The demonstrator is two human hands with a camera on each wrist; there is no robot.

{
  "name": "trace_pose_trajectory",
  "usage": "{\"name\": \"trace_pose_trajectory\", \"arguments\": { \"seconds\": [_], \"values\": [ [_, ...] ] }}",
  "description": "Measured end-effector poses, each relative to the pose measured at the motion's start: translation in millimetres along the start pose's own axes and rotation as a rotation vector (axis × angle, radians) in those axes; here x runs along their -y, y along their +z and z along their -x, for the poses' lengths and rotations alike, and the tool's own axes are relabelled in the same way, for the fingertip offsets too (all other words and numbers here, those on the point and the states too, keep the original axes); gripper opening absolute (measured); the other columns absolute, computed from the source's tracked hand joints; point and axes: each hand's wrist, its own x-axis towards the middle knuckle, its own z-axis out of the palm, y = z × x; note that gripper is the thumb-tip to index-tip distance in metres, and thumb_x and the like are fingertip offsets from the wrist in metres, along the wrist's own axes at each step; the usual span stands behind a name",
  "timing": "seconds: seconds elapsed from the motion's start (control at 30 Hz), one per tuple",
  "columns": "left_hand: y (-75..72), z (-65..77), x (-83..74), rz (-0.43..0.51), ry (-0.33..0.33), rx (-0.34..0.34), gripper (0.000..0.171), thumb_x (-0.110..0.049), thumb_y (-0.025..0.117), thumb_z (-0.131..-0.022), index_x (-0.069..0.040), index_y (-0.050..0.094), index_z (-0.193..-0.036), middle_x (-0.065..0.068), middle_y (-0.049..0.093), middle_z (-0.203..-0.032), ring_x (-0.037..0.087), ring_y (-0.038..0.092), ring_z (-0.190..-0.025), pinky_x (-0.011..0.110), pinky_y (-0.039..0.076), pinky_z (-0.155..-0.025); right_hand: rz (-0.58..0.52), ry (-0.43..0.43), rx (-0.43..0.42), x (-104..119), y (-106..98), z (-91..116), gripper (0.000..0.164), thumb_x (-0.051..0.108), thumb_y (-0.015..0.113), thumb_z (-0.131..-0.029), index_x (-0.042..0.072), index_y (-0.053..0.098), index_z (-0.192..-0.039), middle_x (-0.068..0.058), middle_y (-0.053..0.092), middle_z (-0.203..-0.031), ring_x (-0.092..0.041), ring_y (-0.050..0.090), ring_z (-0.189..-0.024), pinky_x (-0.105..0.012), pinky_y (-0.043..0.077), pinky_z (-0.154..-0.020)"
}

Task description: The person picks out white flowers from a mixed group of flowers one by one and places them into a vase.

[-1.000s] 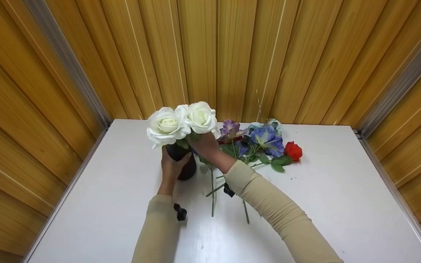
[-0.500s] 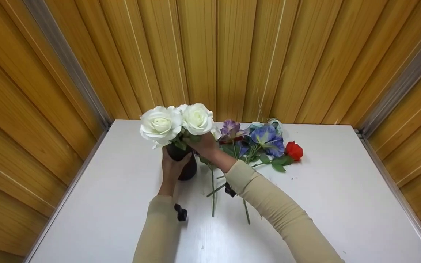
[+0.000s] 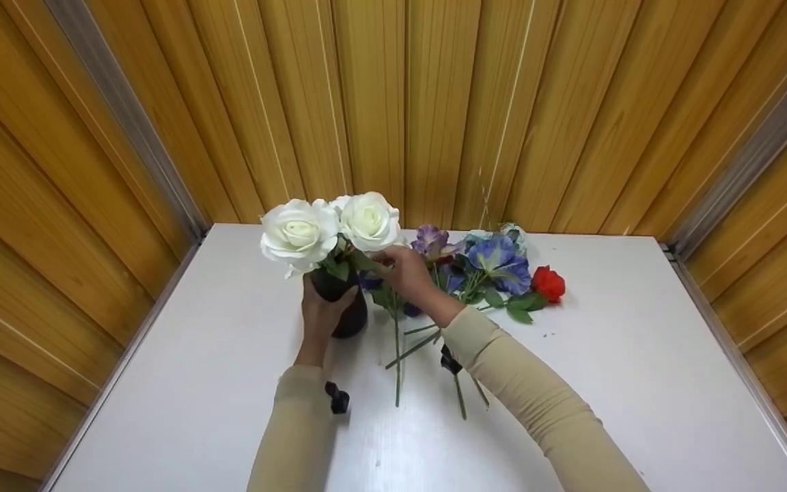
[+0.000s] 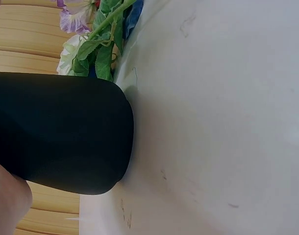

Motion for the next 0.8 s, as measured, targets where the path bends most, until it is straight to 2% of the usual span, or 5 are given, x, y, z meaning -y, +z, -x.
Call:
{"name": "trace_pose_trajectory", "arguments": {
  "seconds": [0.13,0.3,0.53,0.67,0.8],
  "values": [
    [-0.7,0.8,-0.2,0.007,-0.017,0.005,0.093,-0.024,0.085,-0.080,-0.005,0.031,-0.154,0.021,0.046,-0.156,0.036,0.040,-0.150,0.048,0.031,-0.127,0.007,0.047,0.033,-12.9,3.4,6.9,0.016,0.006,0.070,-0.094,-0.005,0.077,-0.103,-0.021,0.078,-0.104,-0.036,0.074,-0.097,-0.046,0.062,-0.086],
    [-2.1,1.8,0.2,-0.006,0.003,0.002,0.094,-0.025,0.084,-0.081,-0.003,0.030,-0.154,0.022,0.046,-0.155,0.036,0.040,-0.149,0.050,0.032,-0.126,-0.008,0.149,0.096,-30.3,9.5,16.7,0.021,0.010,0.069,-0.095,-0.003,0.077,-0.107,-0.021,0.078,-0.108,-0.035,0.074,-0.103,-0.045,0.061,-0.089],
    [-2.2,2.6,0.0,0.004,0.018,-0.009,0.097,-0.024,0.084,-0.080,-0.003,0.028,-0.157,0.022,0.042,-0.159,0.037,0.037,-0.152,0.050,0.030,-0.128,0.040,0.181,0.070,-52.7,19.4,32.5,0.019,0.005,0.068,-0.090,-0.006,0.076,-0.104,-0.023,0.077,-0.104,-0.037,0.072,-0.100,-0.046,0.060,-0.088],
    [-1.2,2.1,-0.2,0.002,0.020,-0.010,0.097,-0.024,0.084,-0.080,-0.004,0.028,-0.157,0.022,0.042,-0.160,0.037,0.037,-0.152,0.050,0.029,-0.128,0.025,0.261,0.055,-62.9,24.2,40.2,0.022,0.000,0.063,-0.089,-0.008,0.074,-0.106,-0.025,0.075,-0.107,-0.037,0.070,-0.100,-0.048,0.059,-0.089],
    [-0.5,1.5,-0.5,0.001,0.030,-0.012,0.097,-0.023,0.084,-0.079,-0.004,0.028,-0.157,0.022,0.043,-0.159,0.037,0.038,-0.151,0.050,0.030,-0.128,0.016,0.345,0.034,-72.8,30.6,43.8,0.019,0.001,0.062,-0.091,-0.007,0.074,-0.103,-0.024,0.075,-0.104,-0.032,0.069,-0.094,-0.045,0.060,-0.085]
  ]
}}
